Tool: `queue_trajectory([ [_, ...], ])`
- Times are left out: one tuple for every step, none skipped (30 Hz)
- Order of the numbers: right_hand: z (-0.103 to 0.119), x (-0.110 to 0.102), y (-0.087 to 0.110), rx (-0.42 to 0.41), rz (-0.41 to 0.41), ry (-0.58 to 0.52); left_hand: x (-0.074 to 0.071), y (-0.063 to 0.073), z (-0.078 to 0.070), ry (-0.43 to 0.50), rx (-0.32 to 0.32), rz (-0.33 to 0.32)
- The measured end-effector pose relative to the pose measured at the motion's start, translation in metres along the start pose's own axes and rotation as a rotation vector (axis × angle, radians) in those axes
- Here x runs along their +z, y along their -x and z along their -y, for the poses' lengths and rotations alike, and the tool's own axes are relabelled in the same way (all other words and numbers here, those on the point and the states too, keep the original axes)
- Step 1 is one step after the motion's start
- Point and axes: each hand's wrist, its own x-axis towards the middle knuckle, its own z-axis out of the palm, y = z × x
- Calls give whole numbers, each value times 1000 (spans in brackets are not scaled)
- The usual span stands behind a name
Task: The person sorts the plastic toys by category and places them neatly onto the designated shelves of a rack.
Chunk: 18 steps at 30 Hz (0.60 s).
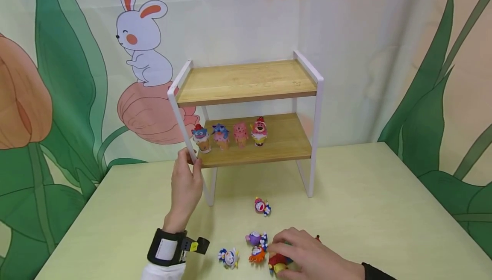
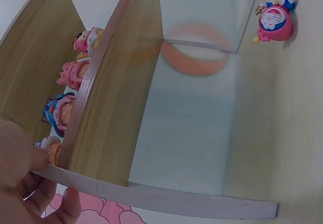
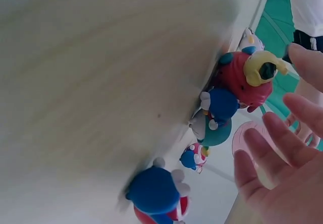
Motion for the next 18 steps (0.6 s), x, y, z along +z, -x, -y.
queue_trajectory([
  [0, 0, -1, -8, 13, 31, 0, 0, 0, -1, -1, 1],
  [-1, 0, -2, -18, 29, 55, 0, 0, 0, -2, -2, 2],
  [-1, 0, -3, -29, 43, 77, 0, 0, 0, -2, -3, 2],
  [-2, 0, -3, -41, 53, 97, 0, 0, 0, -1, -2, 0],
  [-2, 0, -4, -54, 60, 115, 0, 0, 0, -2, -2, -1],
  [-3, 0, -4, -62, 70, 124, 0, -1, 0, -3, -1, -2],
  [-4, 1, -4, -71, 76, 129, 0, -1, -1, -4, -1, -3],
  [-5, 2, -4, -78, 84, 134, 0, -1, 0, -4, -2, -4],
  [-5, 2, -4, -75, 99, 139, 1, 0, 0, -2, -1, -3],
  [-6, 3, -4, -72, 112, 148, 1, 0, 0, -1, -1, -1],
  [-6, 4, -3, -69, 125, 159, 1, 0, 0, 0, -1, 0],
  [-6, 5, -3, -65, 139, 168, 1, 0, 0, 2, -3, 0],
  [-7, 5, -4, -65, 149, 181, 1, 0, 0, 2, -5, -1],
  [-7, 5, -4, -60, 161, 190, 1, 0, 0, 3, -7, -2],
  [-7, 6, -4, -57, 168, 198, 1, 0, 0, 2, -10, -3],
  [-7, 6, -5, -62, 170, 207, 1, 0, 0, 1, -12, -4],
  [-7, 6, -5, -72, 171, 218, 2, 0, 0, 0, -15, -6],
  [-7, 6, -6, -79, 175, 226, 2, 0, 0, -2, -16, -7],
])
